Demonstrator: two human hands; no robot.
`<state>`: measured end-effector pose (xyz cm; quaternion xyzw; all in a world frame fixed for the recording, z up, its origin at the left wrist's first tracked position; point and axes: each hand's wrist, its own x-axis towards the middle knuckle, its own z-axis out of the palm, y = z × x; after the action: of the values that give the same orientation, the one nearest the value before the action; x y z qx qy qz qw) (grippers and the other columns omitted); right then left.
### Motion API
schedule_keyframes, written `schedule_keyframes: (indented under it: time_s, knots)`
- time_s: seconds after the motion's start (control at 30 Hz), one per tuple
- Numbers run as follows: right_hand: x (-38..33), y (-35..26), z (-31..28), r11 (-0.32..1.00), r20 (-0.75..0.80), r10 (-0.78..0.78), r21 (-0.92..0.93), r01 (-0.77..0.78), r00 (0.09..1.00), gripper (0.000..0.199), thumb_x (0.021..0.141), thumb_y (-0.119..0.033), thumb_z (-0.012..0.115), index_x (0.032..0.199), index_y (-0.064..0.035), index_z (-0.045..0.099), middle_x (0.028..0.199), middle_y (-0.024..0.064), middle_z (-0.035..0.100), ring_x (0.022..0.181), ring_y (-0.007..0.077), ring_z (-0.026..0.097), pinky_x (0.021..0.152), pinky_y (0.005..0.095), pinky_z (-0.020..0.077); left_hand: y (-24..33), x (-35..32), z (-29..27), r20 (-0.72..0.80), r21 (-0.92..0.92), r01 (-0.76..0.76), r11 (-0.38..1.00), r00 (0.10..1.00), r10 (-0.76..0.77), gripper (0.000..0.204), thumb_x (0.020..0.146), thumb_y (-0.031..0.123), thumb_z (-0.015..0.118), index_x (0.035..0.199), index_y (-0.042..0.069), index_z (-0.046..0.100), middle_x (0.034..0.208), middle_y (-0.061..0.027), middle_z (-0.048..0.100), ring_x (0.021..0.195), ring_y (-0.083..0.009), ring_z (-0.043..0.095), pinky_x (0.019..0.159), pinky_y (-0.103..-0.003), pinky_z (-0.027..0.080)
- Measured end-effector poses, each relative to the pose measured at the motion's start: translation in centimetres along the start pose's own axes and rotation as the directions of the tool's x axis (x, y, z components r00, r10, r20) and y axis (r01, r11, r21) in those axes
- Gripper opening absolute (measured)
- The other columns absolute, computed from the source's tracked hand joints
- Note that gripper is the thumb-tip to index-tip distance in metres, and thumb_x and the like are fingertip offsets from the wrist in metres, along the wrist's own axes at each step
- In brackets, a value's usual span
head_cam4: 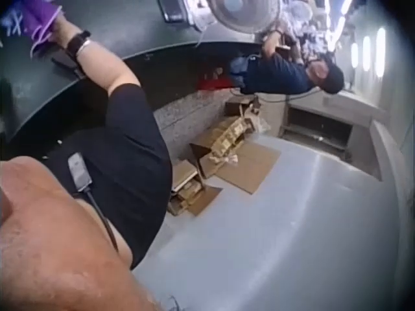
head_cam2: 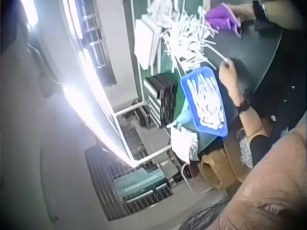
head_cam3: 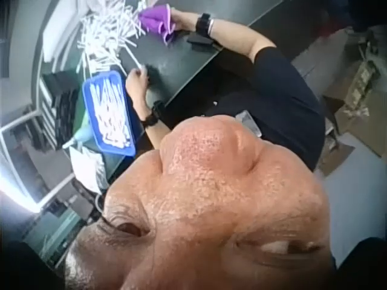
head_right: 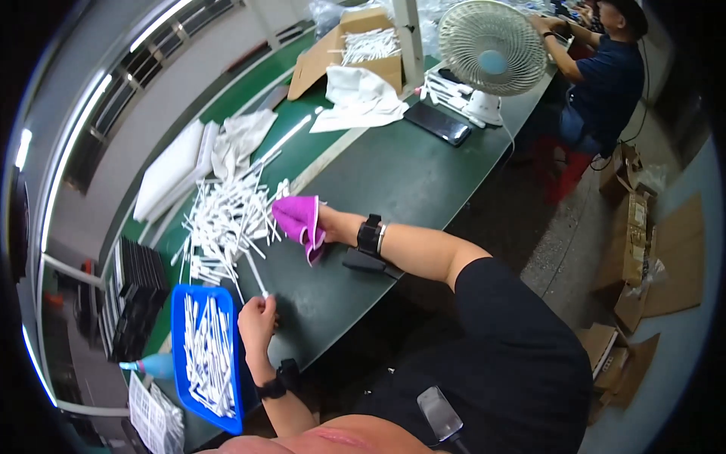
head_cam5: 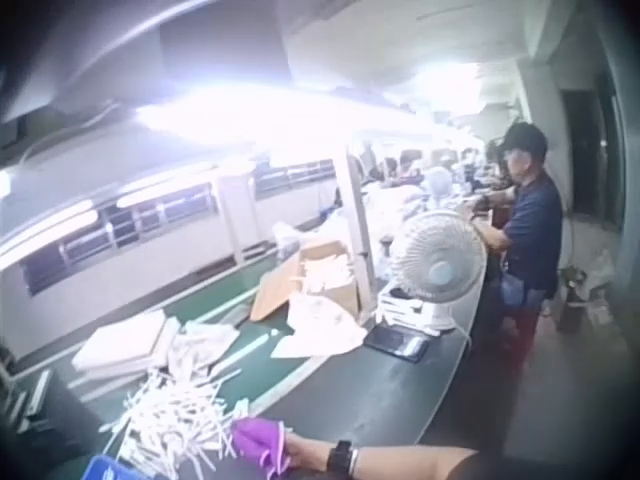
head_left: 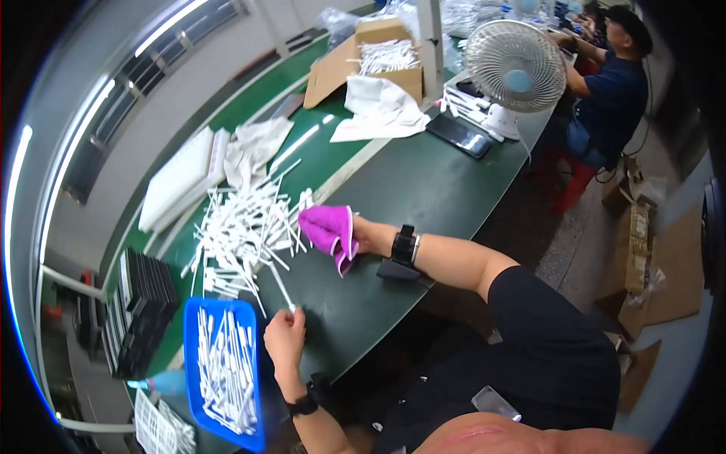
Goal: The person picks up a white plastic part from a pile, wipes it with a purple cloth, and places it into a blue tray. This process is repeated for several parts until the tray is full and moved aside to continue with more.
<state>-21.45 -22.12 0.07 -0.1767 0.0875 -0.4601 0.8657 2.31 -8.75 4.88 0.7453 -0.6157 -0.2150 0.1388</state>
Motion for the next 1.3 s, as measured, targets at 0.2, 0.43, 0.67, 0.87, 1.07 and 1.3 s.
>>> schedule_keyframes:
  time_s: [0.2, 0.43, 0.67, 0.87, 1.07, 1.3]
  knots:
    - [-0.7, -1.5, -1.0, 0.996, -0.065, -0.039, -0.081, 0.034, 0.997, 0.034, 0.096, -0.026, 0.052, 0.122, -0.0053, 0.057, 0.108, 0.0038, 0.066, 0.090, 0.0121, 0.065, 0.075, 0.0269, 0.0559, 2.1, 2.1, 0.0, -0.037, -0.713, -0.098, 0.694, 0.994, 0.102, 0.025, 0.096, 0.026, 0.053, 0.088, 0.003, 0.061, 0.061, 0.0011, 0.052, 0.042, -0.0050, 0.046, 0.036, -0.020, 0.031]
    - [0.3, -1.8, -0.4, 0.987, 0.016, -0.018, -0.157, 0.020, 1.000, 0.045, 0.097, -0.014, 0.045, 0.140, -0.0027, 0.037, 0.137, 0.0099, 0.049, 0.120, 0.0173, 0.052, 0.098, 0.0296, 0.0450, 1.1, 4.7, 0.3, -0.044, -0.960, -0.057, 0.273, 0.998, 0.052, 0.021, 0.096, 0.023, 0.053, 0.087, 0.004, 0.059, 0.058, 0.0043, 0.037, 0.040, -0.0027, 0.029, 0.035, -0.020, 0.018]
    - [0.4, -1.3, 1.2, 0.925, -0.039, -0.049, -0.378, 0.031, 0.998, 0.045, 0.098, -0.011, 0.040, 0.141, 0.0001, 0.034, 0.138, 0.0142, 0.047, 0.118, 0.0205, 0.054, 0.099, 0.0303, 0.0449, 0.7, 4.1, 0.5, 0.050, -0.996, 0.046, 0.072, 0.997, 0.052, 0.021, 0.094, 0.021, 0.054, 0.082, 0.004, 0.058, 0.061, 0.0031, 0.043, 0.041, -0.0042, 0.035, 0.036, -0.020, 0.022]
    - [-0.5, -1.4, 1.8, 0.916, -0.058, -0.062, -0.400, 0.034, 0.996, 0.045, 0.099, -0.014, 0.042, 0.141, 0.0005, 0.035, 0.138, 0.0138, 0.047, 0.117, 0.0214, 0.055, 0.099, 0.0307, 0.0460, 1.0, 3.3, 0.8, 0.077, -0.996, 0.075, 0.048, 0.995, 0.062, 0.021, 0.094, 0.022, 0.053, 0.086, 0.004, 0.059, 0.065, 0.0018, 0.047, 0.043, -0.0054, 0.039, 0.037, -0.019, 0.024]
    - [0.1, -1.9, -0.1, 0.938, -0.132, -0.019, -0.344, -0.028, 0.991, 0.044, 0.099, -0.018, 0.044, 0.140, -0.0019, 0.038, 0.135, 0.0130, 0.049, 0.117, 0.0218, 0.054, 0.099, 0.0316, 0.0456, 1.0, 3.4, 0.9, 0.061, -0.997, 0.057, 0.049, 0.994, 0.096, 0.025, 0.095, 0.026, 0.052, 0.089, 0.003, 0.059, 0.065, 0.0011, 0.049, 0.045, -0.0061, 0.042, 0.038, -0.020, 0.027]
    - [-1.6, 4.8, 3.5, 0.948, -0.107, 0.006, -0.317, -0.039, 0.994, 0.039, 0.098, -0.028, 0.049, 0.129, -0.0054, 0.048, 0.116, 0.0091, 0.059, 0.100, 0.0203, 0.060, 0.084, 0.0300, 0.0515, 1.6, 3.0, 5.5, 0.116, -0.660, -0.216, 0.720, 0.917, 0.381, 0.032, 0.097, 0.031, 0.050, 0.083, 0.003, 0.058, 0.055, 0.0029, 0.048, 0.045, -0.0034, 0.040, 0.041, -0.021, 0.028]
